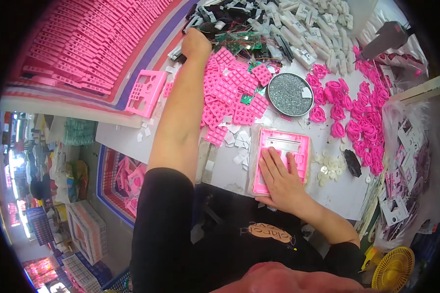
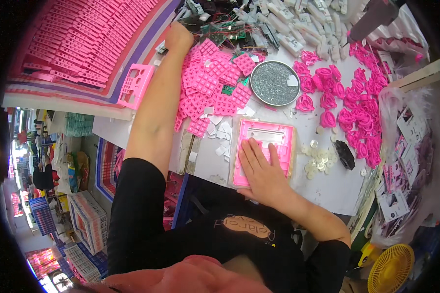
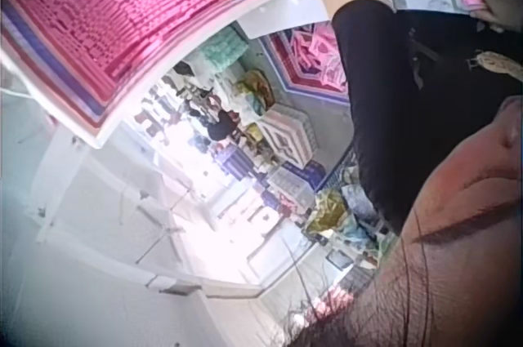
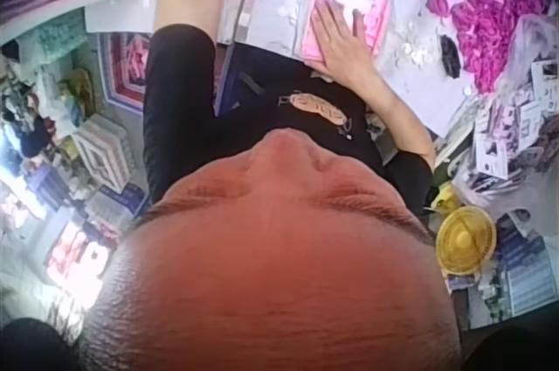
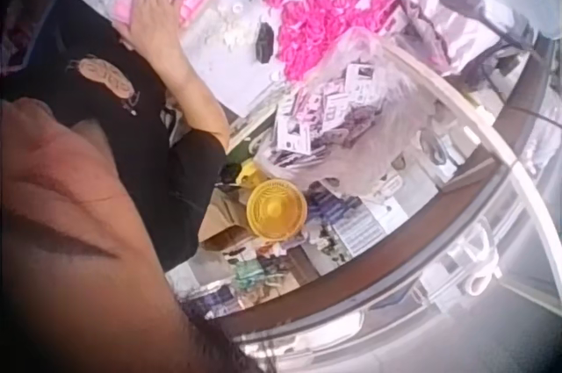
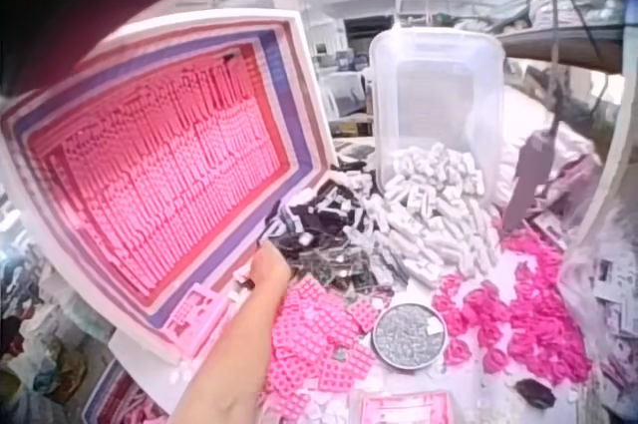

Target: The recorder is assembling a toy piggy bank safe by gluing electronic components and circuit boards into a plastic housing.

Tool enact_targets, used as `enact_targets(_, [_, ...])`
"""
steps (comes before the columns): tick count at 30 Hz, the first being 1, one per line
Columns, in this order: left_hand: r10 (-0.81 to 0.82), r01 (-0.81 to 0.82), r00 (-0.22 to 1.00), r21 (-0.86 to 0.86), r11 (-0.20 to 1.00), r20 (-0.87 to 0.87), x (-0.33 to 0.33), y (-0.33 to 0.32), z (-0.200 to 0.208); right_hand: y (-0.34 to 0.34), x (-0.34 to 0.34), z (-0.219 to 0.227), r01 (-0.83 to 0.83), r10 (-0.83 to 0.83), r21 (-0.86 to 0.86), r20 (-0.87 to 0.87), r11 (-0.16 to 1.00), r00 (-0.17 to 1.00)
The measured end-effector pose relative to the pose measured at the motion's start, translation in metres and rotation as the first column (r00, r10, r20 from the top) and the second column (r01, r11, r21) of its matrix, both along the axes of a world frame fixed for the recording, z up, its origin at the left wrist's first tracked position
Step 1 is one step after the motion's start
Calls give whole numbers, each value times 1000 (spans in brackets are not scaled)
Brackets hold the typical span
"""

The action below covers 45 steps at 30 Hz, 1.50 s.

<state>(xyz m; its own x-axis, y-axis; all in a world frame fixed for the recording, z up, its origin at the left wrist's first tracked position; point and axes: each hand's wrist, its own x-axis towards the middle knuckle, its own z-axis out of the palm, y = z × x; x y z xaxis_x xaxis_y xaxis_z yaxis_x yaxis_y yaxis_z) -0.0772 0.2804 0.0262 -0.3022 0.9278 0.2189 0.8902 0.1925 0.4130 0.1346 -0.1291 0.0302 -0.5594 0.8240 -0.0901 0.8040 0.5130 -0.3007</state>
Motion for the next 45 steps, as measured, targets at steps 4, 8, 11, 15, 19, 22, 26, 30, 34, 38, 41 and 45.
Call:
enact_targets(4, [-73, 62, 995, 145, 987, 72, -5, -5, 9, 1, 2, 1, -2, 3, 26, -49, 1000, 999])
enact_targets(8, [-464, -255, 91, 471, 845, 881, -29, -27, 55, 11, 11, 8, 67, -13, 118, -413, 991, 911])
enact_targets(11, [-659, -193, 382, 754, 628, 648, -10, -105, 90, 33, 32, 6, 68, 44, 148, -642, 987, 765])
enact_targets(15, [-759, 581, 630, 749, 318, -165, 16, -213, 69, 56, 19, 31, -136, -553, -550, -833, 824, 22])
enact_targets(19, [-868, 711, 488, 619, 335, -91, 17, -291, 34, 53, 11, 24, -271, -690, -638, -696, 721, -195])
enact_targets(22, [-896, 729, 425, 537, 424, 131, 8, -332, 28, 37, 18, 23, -225, -719, -683, -656, 695, -231])
enact_targets(26, [-499, 478, -36, 453, 752, 866, 1, -372, 8, 13, 32, 27, -98, -613, -607, -788, 789, -58])
enact_targets(30, [-108, 658, -71, 128, 742, 992, 21, -383, 17, -5, 25, 22, -54, -606, -604, -789, 795, -102])
enact_targets(34, [-248, 552, -187, 311, 774, 951, 28, -382, 3, -12, 16, 17, 121, -680, -711, -700, 693, -219])
enact_targets(38, [-148, 390, -335, 280, 877, 931, 39, -374, 8, -28, 3, 0, -151, -794, -809, -491, 568, -359])
enact_targets(41, [5, 421, -452, 208, 883, 892, 36, -369, 11, -43, -3, -3, -332, -872, -814, -486, 476, -59])
enact_targets(45, [75, 416, -428, 123, 901, 901, 29, -367, 14, -50, 20, 20, -292, -721, -820, -573, 493, 391])
